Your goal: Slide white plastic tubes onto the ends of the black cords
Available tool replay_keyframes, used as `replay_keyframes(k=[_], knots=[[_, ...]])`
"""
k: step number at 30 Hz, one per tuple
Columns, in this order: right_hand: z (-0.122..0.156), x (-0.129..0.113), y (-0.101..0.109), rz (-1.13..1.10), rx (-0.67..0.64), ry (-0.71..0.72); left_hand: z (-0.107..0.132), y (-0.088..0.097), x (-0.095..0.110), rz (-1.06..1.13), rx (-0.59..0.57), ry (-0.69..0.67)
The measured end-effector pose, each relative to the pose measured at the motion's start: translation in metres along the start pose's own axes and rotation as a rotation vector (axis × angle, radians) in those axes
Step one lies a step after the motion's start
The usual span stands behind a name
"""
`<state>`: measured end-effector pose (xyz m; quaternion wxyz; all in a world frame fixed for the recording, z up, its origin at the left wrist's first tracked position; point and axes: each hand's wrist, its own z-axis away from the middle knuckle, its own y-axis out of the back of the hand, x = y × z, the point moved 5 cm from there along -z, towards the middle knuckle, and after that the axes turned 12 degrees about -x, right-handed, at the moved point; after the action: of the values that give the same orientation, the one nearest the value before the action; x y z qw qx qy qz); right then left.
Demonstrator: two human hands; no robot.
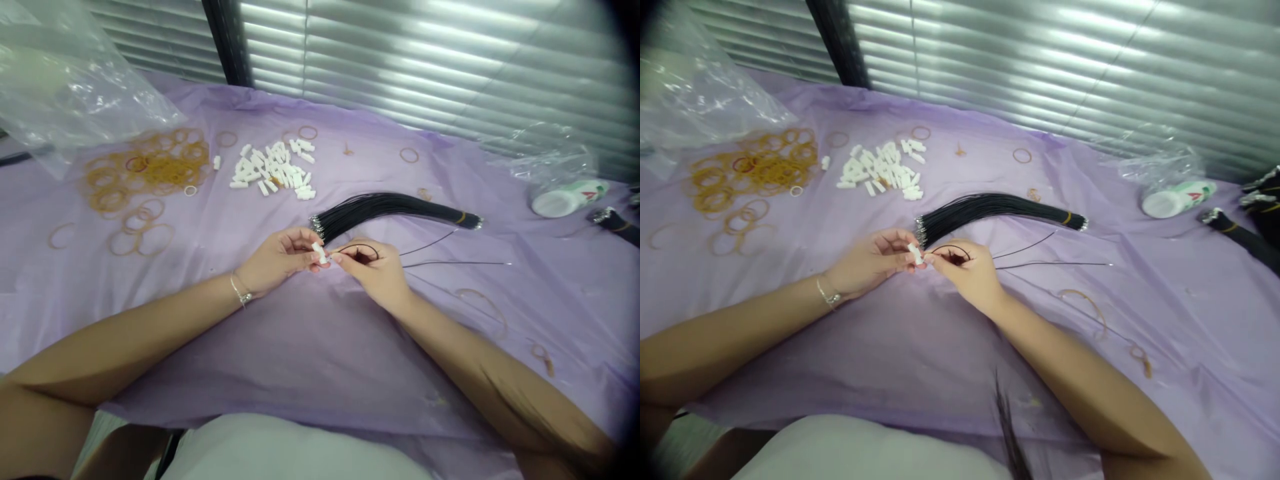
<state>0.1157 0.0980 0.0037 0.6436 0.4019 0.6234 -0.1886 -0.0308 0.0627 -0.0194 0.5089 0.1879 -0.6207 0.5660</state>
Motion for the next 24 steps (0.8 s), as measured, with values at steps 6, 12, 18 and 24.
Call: replay_keyframes(k=[6,12,18,24], knots=[[0.006,-0.005,-0.001,0.111,0.021,0.115,0.001,0.000,0.000,0.011,0.029,0.020],[0.006,-0.007,-0.001,0.208,0.060,0.102,0.001,0.000,0.001,0.001,0.017,0.008],[0.006,-0.011,-0.006,0.263,0.047,0.143,0.002,-0.001,0.001,-0.048,0.015,0.026],[0.010,-0.016,-0.012,0.256,0.022,0.246,0.002,-0.001,0.002,-0.071,0.032,0.032]])
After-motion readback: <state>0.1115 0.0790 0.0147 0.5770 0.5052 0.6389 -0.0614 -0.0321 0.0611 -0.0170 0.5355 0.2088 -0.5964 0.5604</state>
